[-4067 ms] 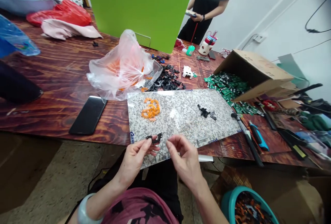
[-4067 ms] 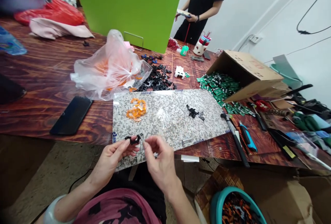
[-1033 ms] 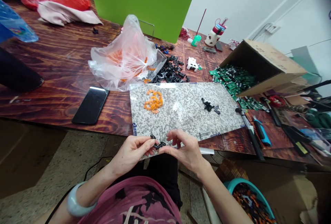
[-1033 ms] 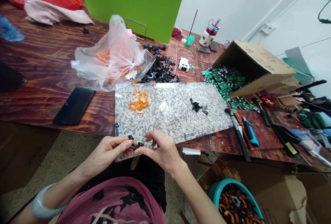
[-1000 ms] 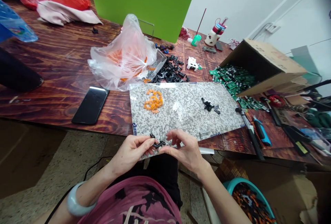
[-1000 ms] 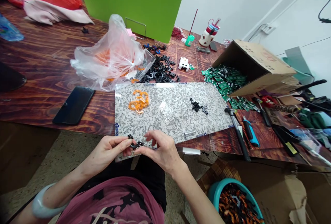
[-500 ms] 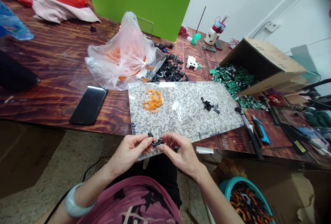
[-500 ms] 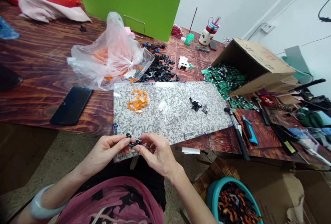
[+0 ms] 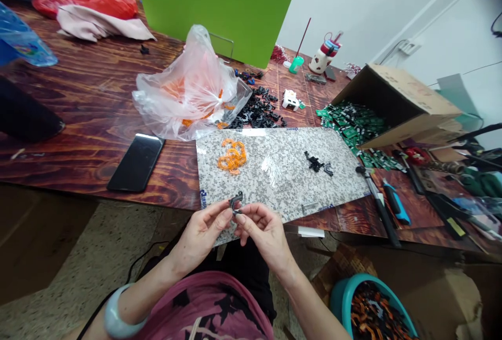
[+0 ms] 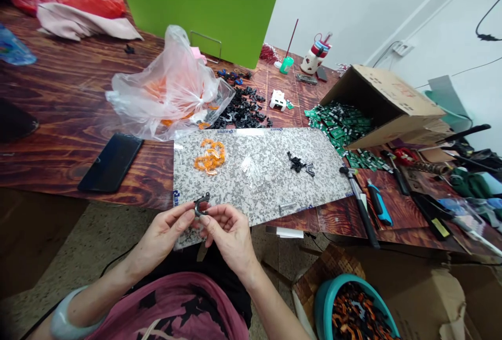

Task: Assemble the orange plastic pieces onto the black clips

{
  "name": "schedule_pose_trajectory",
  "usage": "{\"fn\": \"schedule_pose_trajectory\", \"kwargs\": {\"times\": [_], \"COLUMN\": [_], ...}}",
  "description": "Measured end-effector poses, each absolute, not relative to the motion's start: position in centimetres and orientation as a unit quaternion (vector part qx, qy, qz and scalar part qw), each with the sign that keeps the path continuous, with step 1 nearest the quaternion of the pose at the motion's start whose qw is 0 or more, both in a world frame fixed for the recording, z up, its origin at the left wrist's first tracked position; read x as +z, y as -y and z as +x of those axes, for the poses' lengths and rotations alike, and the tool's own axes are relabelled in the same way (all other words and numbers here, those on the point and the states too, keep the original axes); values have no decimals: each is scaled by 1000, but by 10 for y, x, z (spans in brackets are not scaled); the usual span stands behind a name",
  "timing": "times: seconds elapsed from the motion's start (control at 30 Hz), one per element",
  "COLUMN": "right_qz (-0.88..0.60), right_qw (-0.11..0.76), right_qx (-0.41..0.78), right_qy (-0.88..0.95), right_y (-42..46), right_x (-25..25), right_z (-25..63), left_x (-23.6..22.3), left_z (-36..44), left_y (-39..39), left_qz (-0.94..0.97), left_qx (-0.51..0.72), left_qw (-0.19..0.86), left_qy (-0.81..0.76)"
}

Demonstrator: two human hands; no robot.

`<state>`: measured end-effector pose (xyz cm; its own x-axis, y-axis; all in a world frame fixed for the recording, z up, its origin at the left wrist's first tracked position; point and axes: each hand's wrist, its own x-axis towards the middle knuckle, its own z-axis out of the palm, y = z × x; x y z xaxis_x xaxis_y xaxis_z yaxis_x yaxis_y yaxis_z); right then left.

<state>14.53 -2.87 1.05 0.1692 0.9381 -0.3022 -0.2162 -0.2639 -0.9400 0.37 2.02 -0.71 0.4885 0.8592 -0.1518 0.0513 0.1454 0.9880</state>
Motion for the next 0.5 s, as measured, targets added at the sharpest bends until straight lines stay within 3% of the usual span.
{"fn": "schedule_pose_trajectory", "kwargs": {"times": [0.17,0.4,0.5], "right_qz": [-560,-637,-604], "right_qw": [498,455,436], "right_qx": [568,412,440], "right_qy": [340,467,501], "right_y": [30,29,28], "right_x": [8,12,12], "right_z": [142,169,167], "left_x": [-4,2,0], "left_z": [4,1,1], "left_y": [-19,-22,-19], "left_qz": [588,617,629], "left_qx": [333,263,246], "left_qw": [611,650,654], "left_qy": [-413,-359,-340]}}
